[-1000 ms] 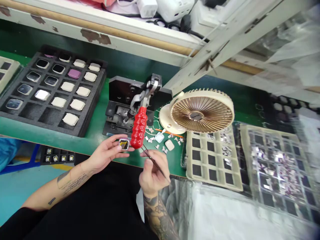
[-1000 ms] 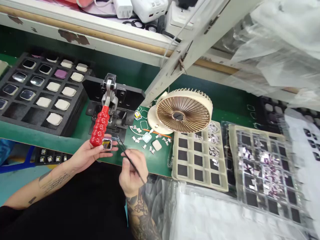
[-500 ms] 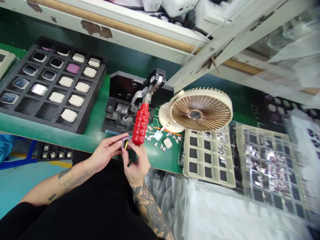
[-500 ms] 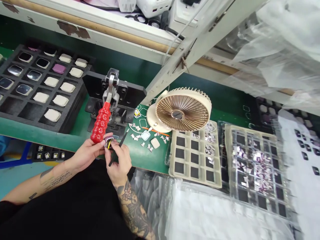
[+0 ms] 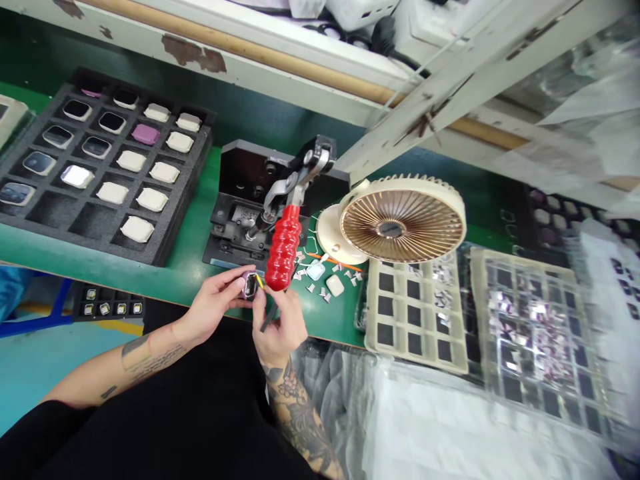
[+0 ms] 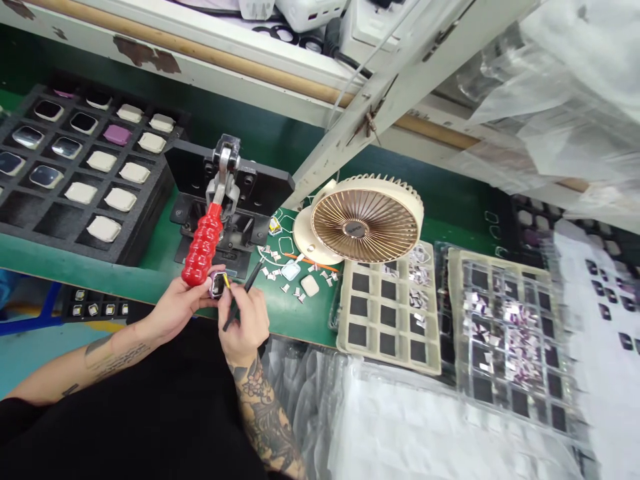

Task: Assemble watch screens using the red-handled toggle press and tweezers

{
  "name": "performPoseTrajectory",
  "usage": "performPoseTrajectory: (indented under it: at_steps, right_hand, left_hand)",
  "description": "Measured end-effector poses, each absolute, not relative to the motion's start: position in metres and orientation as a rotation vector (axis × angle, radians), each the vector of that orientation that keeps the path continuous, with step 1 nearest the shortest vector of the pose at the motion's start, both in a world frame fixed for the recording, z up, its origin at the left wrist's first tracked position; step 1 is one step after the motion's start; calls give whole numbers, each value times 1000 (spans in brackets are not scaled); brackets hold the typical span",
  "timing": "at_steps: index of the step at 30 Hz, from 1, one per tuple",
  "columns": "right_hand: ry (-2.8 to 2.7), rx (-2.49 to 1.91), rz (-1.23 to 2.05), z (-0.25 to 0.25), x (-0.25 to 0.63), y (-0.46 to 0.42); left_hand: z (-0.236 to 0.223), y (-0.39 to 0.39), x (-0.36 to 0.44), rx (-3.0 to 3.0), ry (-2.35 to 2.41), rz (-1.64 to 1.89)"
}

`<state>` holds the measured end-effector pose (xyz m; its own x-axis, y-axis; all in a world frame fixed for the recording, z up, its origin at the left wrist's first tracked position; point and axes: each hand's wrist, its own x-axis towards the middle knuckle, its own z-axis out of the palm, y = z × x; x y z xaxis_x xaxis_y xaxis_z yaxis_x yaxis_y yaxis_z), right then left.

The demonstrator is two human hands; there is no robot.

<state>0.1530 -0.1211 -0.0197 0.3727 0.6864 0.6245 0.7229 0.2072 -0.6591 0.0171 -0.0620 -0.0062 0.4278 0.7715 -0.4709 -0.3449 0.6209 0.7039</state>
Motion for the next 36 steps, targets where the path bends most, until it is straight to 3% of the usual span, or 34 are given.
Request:
performPoseTrajectory:
  at_steps: [10, 18, 25, 36]
  right_hand:
    - [-1591, -1401, 54, -21, 153, -125]
    - [-1172, -1334, 14, 0, 175, -149]
    - [-901, -1345, 429, 4, 164, -145]
    - [-1106, -1241, 310, -5, 165, -146]
  left_hand:
    - [-10, -59, 11, 613, 834, 725]
    - [-6, -53, 8, 694, 835, 728]
    - [0, -62, 16, 878, 835, 747]
    - [6, -69, 15, 979, 836, 725]
